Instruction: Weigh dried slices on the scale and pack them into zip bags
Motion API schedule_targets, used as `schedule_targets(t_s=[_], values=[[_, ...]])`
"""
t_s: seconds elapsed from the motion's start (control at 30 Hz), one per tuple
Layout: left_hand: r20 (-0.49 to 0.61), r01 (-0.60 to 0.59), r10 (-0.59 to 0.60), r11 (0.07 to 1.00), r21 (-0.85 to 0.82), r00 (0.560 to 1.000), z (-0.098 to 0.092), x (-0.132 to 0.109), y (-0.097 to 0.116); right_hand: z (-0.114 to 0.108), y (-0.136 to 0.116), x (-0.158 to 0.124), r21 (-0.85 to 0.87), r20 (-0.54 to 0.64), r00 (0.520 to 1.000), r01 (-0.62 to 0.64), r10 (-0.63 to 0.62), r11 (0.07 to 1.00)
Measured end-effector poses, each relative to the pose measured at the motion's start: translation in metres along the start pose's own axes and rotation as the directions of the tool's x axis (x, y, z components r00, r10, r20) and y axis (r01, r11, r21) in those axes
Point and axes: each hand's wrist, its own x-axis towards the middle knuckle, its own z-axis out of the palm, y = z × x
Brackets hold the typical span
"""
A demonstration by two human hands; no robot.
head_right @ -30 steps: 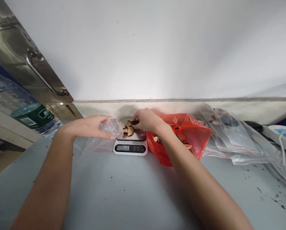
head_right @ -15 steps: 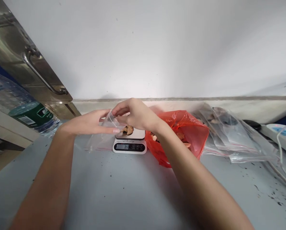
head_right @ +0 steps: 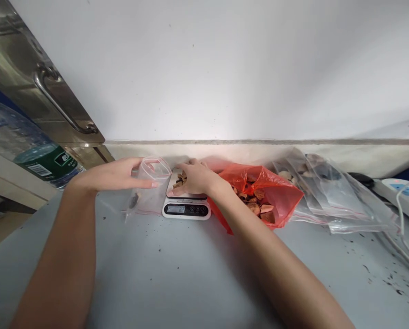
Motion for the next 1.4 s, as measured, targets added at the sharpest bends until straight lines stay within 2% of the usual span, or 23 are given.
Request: schedule_targets(t_s=[0.27,0.5,0.7,0.8,0.93,1.03,1.13,1.27,1.4], values=[[0.029,-0.085,0.085,0.996,-0.009,0.996,0.004,0.003,0.006,0.002,-0.012,-0.001,-0.028,0.004,0.999,0.041,-0.041,0.999],[0.069,0.077,-0.082,0.994,0.076,0.994,0.007,0.006,0.004,-0.007,-0.002,-0.006,0.039,-0.001,1.000,-0.018,0.018,0.999],[0.101,0.023,-0.030,0.997,0.073,0.994,0.012,0.012,0.005,-0.019,0.012,-0.010,0.160,-0.047,0.997,-0.059,0.067,0.985],[0.103,-0.037,0.031,0.998,0.058,0.994,0.013,0.014,0.009,-0.024,0.018,-0.009,0.333,-0.071,0.997,0.015,0.009,0.943],[0.081,-0.165,0.167,0.986,-0.028,0.983,0.015,0.015,0.015,-0.024,0.015,-0.009,0.549,-0.194,0.978,0.173,-0.077,0.818],[-0.010,-0.230,0.231,0.969,-0.091,0.973,0.016,0.015,0.018,-0.019,0.005,-0.010,0.532,-0.314,0.938,0.303,-0.149,0.790],[-0.106,-0.239,0.227,0.964,-0.120,0.968,0.017,0.016,0.017,-0.014,-0.002,-0.010,0.466,-0.402,0.892,0.392,-0.204,0.793],[-0.091,-0.239,0.227,0.958,-0.156,0.970,0.016,0.016,0.015,-0.015,-0.001,-0.012,0.524,-0.414,0.872,0.463,-0.261,0.715],[-0.053,-0.276,0.271,0.933,-0.232,0.961,0.013,0.012,0.014,-0.020,0.004,-0.016,0.593,-0.426,0.881,0.445,-0.208,0.671]])
